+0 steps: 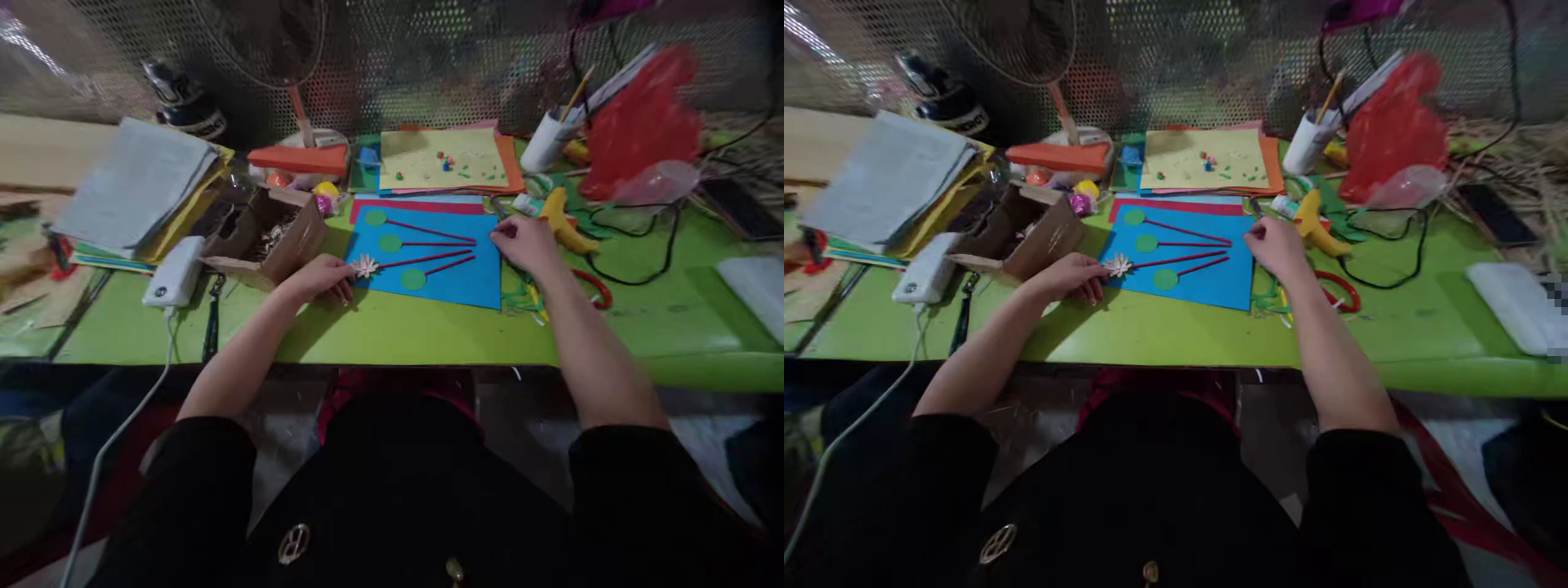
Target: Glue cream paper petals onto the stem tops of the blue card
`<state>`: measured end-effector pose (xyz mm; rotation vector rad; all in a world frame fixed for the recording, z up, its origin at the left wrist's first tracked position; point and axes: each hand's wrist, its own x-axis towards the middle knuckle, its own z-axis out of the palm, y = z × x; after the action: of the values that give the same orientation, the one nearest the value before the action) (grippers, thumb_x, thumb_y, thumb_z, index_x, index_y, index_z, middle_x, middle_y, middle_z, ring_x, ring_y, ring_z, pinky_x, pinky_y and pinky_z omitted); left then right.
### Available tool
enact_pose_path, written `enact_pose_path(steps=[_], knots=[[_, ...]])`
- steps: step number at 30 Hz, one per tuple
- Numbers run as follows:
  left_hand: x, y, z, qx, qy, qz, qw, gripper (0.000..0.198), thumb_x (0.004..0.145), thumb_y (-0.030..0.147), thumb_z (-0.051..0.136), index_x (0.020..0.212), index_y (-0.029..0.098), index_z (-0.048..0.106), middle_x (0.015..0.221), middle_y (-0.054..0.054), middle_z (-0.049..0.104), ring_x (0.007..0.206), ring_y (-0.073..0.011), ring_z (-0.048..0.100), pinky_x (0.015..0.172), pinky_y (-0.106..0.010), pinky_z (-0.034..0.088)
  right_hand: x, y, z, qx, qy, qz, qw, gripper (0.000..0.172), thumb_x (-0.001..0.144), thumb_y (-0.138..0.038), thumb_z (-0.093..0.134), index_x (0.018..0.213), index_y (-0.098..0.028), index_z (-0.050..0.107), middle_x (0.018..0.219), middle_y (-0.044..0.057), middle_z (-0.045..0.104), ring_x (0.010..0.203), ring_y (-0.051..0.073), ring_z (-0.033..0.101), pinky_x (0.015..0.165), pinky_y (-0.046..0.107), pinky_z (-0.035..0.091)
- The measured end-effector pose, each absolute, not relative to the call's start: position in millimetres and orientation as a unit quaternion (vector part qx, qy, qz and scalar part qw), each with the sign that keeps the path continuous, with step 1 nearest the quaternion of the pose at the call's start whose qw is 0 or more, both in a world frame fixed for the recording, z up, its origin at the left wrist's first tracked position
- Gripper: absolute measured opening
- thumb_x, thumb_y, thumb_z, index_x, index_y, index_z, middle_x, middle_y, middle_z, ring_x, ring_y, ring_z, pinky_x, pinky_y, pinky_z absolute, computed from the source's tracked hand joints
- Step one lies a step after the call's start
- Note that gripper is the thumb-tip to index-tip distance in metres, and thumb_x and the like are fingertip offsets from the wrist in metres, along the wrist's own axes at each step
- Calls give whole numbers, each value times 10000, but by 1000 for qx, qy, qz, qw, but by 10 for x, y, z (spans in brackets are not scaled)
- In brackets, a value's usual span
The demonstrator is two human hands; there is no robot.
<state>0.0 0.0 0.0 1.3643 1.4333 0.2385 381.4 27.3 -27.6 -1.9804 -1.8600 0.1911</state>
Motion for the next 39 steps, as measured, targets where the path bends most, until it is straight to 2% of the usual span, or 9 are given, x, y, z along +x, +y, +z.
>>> enact_pose_path(steps=[11, 20, 25, 28, 30, 32, 34, 37, 39], knots=[[47, -35, 101, 521, 635, 123, 557, 263, 822, 332, 454, 681, 155, 587, 542, -88, 681, 457, -170, 637, 455, -234, 456, 3829, 251, -295, -706, -665, 82, 231, 239, 806, -344, 627, 946, -179, 728, 899, 111, 722, 871, 281, 665, 818, 436, 504], [57, -47, 95, 512, 636, 131, 562, 234, 820, 271, 426, 612, 187, 494, 511, -92, 673, 453, -188, 648, 421, -228, 436, 3813, 236, -267, -704, -665, 81, 233, 204, 792, -332, 651, 910, -184, 726, 861, 105, 719, 824, 269, 654, 787, 426, 503], [68, -55, 85, 522, 629, 137, 560, 294, 861, 268, 413, 576, 213, 362, 469, -46, 644, 381, -158, 596, 369, -202, 374, 3803, 236, -262, -709, -666, 84, 218, 182, 800, -333, 641, 887, -191, 715, 878, 107, 718, 839, 279, 653, 791, 434, 497], [42, -103, 127, 557, 631, 130, 524, 320, 889, 281, 434, 581, 209, 388, 434, -17, 605, 313, -118, 519, 337, -184, 316, 3801, 215, -237, -719, -654, 62, 227, 169, 803, -312, 621, 894, -194, 702, 931, 127, 714, 883, 288, 642, 817, 445, 484], [32, -166, 198, 596, 620, 144, 489, 321, 895, 307, 469, 595, 195, 441, 463, -15, 615, 328, -102, 521, 355, -180, 346, 3792, 208, -196, -719, -644, 28, 260, 174, 811, -289, 592, 915, -193, 692, 1004, 149, 701, 932, 289, 627, 851, 453, 470], [71, -236, 291, 658, 582, 190, 437, 290, 891, 335, 506, 657, 167, 545, 597, -46, 688, 469, -115, 623, 453, -193, 460, 3752, 237, -130, -706, -639, 10, 304, 174, 804, -272, 581, 925, -196, 681, 1026, 140, 692, 948, 276, 624, 882, 454, 467], [199, -278, 372, 739, 515, 260, 349, 240, 883, 342, 542, 845, 141, 668, 862, -92, 754, 766, -161, 712, 676, -250, 562, 3655, 331, -42, -682, -644, 34, 344, 157, 785, -255, 590, 908, -202, 672, 967, 99, 700, 919, 258, 642, 887, 447, 482], [588, -235, 393, 836, 384, 338, 199, 353, 895, 303, 547, 1202, 153, 636, 1289, -123, 648, 1211, -236, 591, 1024, -405, 483, 3381, 597, 105, -642, -652, 101, 390, 121, 772, -226, 593, 870, -200, 660, 913, 76, 709, 894, 251, 662, 862, 422, 507], [934, -164, 322, 868, 311, 359, 147, 432, 928, 274, 499, 1351, 194, 525, 1455, -112, 511, 1367, -237, 446, 1126, -440, 382, 3148, 813, 191, -624, -656, 139, 400, 122, 771, -206, 579, 867, -186, 652, 925, 89, 708, 900, 249, 662, 868, 415, 504]])
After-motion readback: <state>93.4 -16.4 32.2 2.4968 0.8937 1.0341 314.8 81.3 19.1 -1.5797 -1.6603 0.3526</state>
